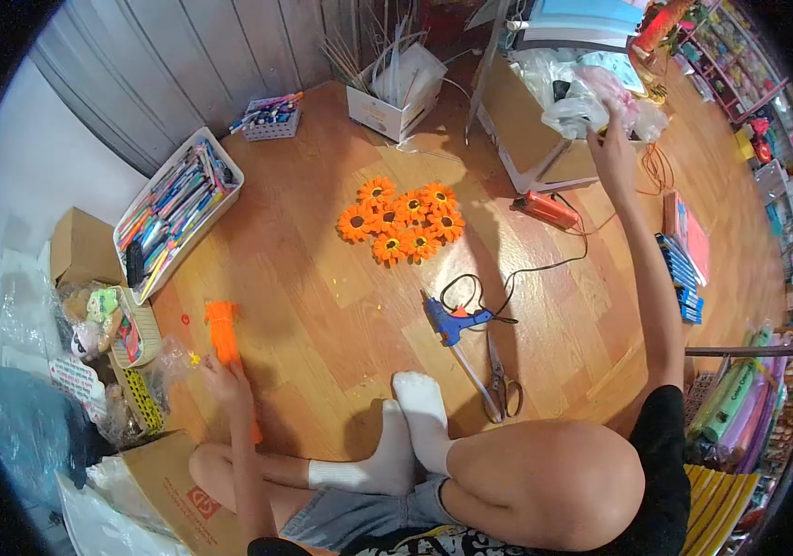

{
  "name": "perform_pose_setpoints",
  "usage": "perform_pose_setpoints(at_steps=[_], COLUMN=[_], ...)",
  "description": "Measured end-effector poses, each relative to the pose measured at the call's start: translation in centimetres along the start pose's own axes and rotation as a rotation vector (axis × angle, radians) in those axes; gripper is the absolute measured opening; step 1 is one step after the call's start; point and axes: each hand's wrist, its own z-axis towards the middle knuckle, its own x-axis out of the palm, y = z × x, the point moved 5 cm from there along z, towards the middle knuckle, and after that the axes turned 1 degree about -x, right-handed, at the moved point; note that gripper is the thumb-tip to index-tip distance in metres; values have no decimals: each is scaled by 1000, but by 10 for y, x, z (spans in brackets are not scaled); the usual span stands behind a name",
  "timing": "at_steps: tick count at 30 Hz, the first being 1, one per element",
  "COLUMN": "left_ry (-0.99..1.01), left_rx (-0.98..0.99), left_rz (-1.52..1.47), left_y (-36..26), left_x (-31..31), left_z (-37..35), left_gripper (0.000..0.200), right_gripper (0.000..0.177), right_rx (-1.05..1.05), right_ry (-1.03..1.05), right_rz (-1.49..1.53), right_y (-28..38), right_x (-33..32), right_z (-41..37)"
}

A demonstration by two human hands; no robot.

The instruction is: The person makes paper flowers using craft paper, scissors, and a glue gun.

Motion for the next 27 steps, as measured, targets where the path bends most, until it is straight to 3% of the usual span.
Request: perform_pose_setpoints(at_steps=[2,4,8,10,14,16,18,20,23,27], left_ry=[21,-1,-84,-129,-207,-259,61,-4,-4,-222], left_rx=[-34,-16,-6,-40,194,453,159,241,275,348], left_rz=[19,77,13,-315,-623,-708,-977,-784,-570,-327], left_y=[-6,-11,-26,-59,-169,-222,-275,-295,-276,-214], left_x=[3,2,-6,-43,-119,-145,-170,-174,-149,-158], left_z=[-1,-5,-8,13,39,45,48,57,62,52], left_gripper=[46,42,42,39,31,31,32,33,36,31], right_gripper=[50,43,26,25,21,19,19,20,20,21], right_rx=[-73,-72,-45,-127,-173,-114,-111,-130,-232,-240], right_ry=[99,173,92,-68,-43,137,232,385,542,823], right_rz=[-176,-224,-59,143,278,368,531,605,659,834], right_y=[-11,-18,15,54,149,186,217,248,288,315], right_x=[12,21,-8,-35,-73,-69,-52,-31,-11,8], right_z=[9,19,46,45,21,2,-25,-54,-95,-147])
